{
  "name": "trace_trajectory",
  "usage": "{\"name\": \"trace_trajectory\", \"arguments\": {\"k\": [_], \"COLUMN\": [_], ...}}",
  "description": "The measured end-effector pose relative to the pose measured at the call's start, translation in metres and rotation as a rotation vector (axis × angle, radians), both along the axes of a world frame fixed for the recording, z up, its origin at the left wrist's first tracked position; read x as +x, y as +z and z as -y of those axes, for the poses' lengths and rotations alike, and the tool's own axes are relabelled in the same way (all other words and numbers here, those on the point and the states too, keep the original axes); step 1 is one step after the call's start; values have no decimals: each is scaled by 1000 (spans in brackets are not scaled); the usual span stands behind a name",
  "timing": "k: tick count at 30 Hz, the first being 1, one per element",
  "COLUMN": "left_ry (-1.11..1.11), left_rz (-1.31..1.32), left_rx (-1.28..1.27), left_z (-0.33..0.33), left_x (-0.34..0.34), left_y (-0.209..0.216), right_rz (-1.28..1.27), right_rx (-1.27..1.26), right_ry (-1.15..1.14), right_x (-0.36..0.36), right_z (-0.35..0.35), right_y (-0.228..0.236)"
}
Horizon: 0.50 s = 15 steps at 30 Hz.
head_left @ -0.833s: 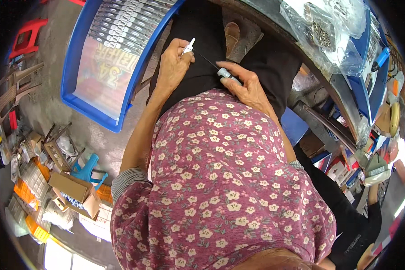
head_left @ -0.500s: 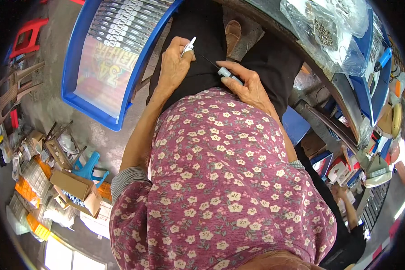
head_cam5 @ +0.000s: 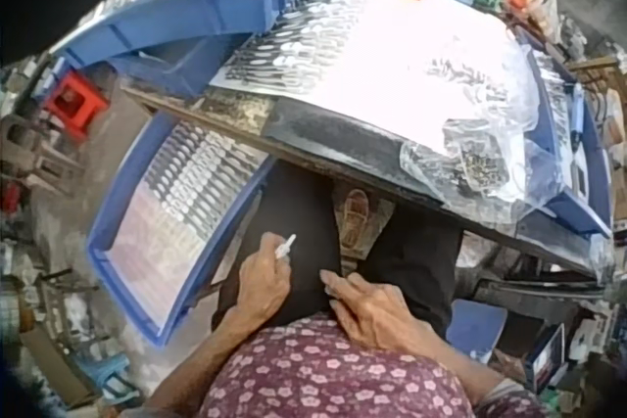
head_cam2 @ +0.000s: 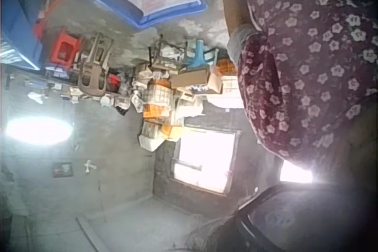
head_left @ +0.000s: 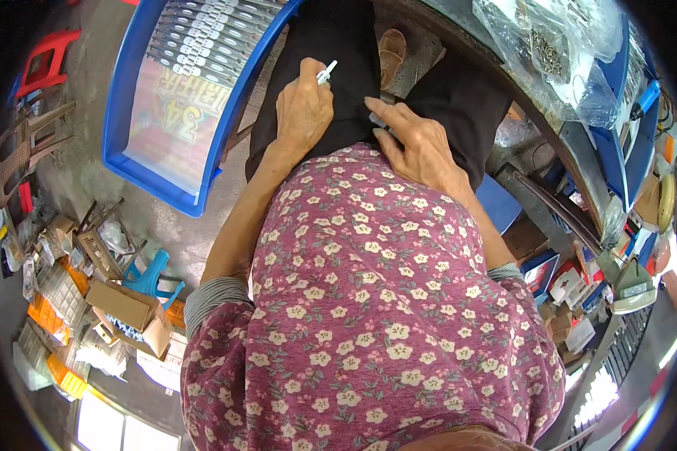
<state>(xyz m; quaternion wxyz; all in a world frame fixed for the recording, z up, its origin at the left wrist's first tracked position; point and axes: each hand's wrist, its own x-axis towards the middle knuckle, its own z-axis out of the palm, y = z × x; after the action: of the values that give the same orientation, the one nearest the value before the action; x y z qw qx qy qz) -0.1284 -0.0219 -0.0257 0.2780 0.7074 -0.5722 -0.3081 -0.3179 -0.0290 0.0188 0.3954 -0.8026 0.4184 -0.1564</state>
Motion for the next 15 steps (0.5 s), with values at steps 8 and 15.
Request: {"name": "trace_trajectory", "arguments": {"k": [8,15], "left_ry": [13,-5], "left_rz": [138,144], "left_rx": [-58,-49], "left_z": [-4,-5], "left_x": [-10,-10], "left_y": [-7,-16], "right_rz": [-62,54], "right_rx": [-142,-49], "right_ry": [38,-20], "right_x": [5,9], "right_z": [-3,-4], "right_y": [-8,-12]}}
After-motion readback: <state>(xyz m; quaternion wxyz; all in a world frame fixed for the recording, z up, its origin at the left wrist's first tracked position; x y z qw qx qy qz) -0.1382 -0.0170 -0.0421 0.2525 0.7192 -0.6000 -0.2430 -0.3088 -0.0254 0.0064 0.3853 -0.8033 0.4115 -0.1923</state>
